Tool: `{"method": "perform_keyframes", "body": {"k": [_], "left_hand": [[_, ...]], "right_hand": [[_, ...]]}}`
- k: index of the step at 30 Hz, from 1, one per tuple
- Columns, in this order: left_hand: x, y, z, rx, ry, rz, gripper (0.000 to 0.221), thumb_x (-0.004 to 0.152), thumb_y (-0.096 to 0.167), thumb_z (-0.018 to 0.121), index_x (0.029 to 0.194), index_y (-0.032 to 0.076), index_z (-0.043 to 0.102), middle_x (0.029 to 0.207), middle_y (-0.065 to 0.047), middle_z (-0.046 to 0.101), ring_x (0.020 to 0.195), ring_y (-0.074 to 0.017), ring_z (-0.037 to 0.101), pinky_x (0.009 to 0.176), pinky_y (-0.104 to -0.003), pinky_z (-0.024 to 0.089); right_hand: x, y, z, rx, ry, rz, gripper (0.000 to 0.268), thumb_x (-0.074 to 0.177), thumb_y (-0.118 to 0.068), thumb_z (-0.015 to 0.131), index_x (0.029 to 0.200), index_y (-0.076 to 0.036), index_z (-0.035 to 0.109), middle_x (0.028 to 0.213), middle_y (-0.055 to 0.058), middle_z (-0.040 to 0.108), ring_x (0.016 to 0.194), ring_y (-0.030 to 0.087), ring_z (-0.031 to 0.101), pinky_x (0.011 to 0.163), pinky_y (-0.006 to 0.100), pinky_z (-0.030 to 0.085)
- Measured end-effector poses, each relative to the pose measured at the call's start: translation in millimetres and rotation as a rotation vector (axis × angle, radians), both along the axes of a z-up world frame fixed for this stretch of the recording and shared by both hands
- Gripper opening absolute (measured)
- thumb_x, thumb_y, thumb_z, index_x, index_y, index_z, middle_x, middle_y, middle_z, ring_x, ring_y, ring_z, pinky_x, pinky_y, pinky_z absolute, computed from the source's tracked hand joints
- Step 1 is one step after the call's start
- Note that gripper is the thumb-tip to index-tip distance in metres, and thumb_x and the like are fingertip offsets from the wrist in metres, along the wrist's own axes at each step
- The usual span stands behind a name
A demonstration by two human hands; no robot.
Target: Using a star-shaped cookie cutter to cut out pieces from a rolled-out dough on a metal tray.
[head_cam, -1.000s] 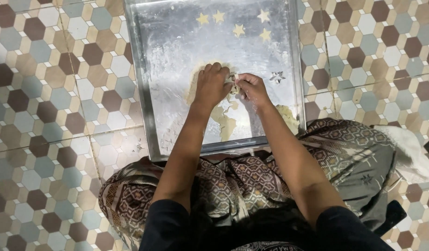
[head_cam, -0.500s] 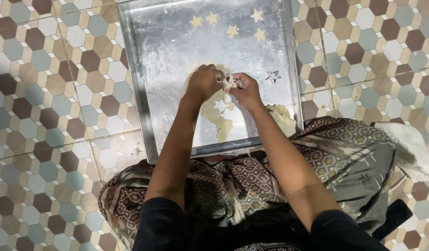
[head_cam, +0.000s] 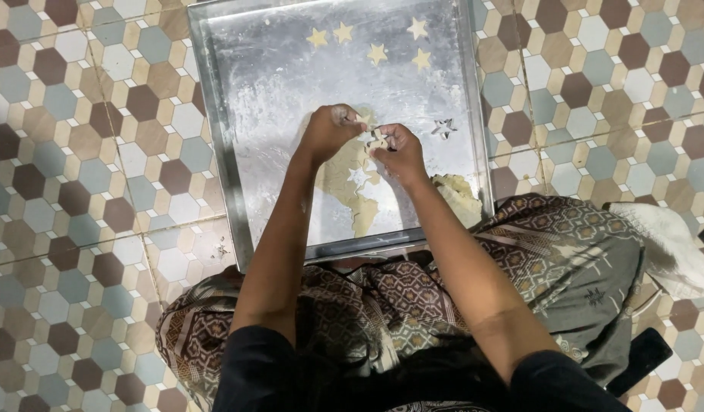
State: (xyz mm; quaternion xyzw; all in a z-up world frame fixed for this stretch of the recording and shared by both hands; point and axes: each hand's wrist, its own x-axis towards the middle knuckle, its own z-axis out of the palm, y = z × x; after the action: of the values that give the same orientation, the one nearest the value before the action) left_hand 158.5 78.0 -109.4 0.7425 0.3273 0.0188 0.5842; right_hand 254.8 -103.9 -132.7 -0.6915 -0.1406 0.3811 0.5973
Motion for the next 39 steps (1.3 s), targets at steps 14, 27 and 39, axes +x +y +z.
{"method": "perform_keyframes", "body": {"k": [14,27,39], "left_hand": [[-51,91,-56,0.005,-0.011,0.535,0.072,0.090,0.048,0.083,0.140,0.006,0.051,0.112,-0.021,0.067,0.088,-0.0252,0.078,0.078,-0.037,0.062],[-148,-83,145,0.067,0.143,0.152,0.054,0.096,0.036,0.066,0.137,0.001,0.062,0.115,-0.026,0.073,0.106,-0.0430,0.072,0.087,-0.054,0.057],[-103,-90,83,0.644,-0.012,-0.098,0.043,0.097,0.025,0.069,0.136,0.007,0.064,0.122,-0.015,0.067,0.117,-0.0334,0.063,0.091,-0.045,0.053]], "right_hand": [[-9,-1,17,-0.044,-0.003,-0.009,0.029,0.086,0.000,0.071,0.115,0.000,0.066,0.078,0.011,0.068,0.044,0.011,0.053,0.037,0.024,0.045],[-1,-5,9,-0.132,-0.145,0.070,0.030,0.088,-0.006,0.076,0.116,0.001,0.070,0.091,0.011,0.074,0.073,0.014,0.064,0.066,0.029,0.055],[-7,-10,2,-0.142,-0.128,0.120,0.022,0.086,-0.010,0.077,0.103,0.002,0.070,0.077,0.007,0.066,0.062,0.013,0.059,0.052,0.024,0.047]]}}
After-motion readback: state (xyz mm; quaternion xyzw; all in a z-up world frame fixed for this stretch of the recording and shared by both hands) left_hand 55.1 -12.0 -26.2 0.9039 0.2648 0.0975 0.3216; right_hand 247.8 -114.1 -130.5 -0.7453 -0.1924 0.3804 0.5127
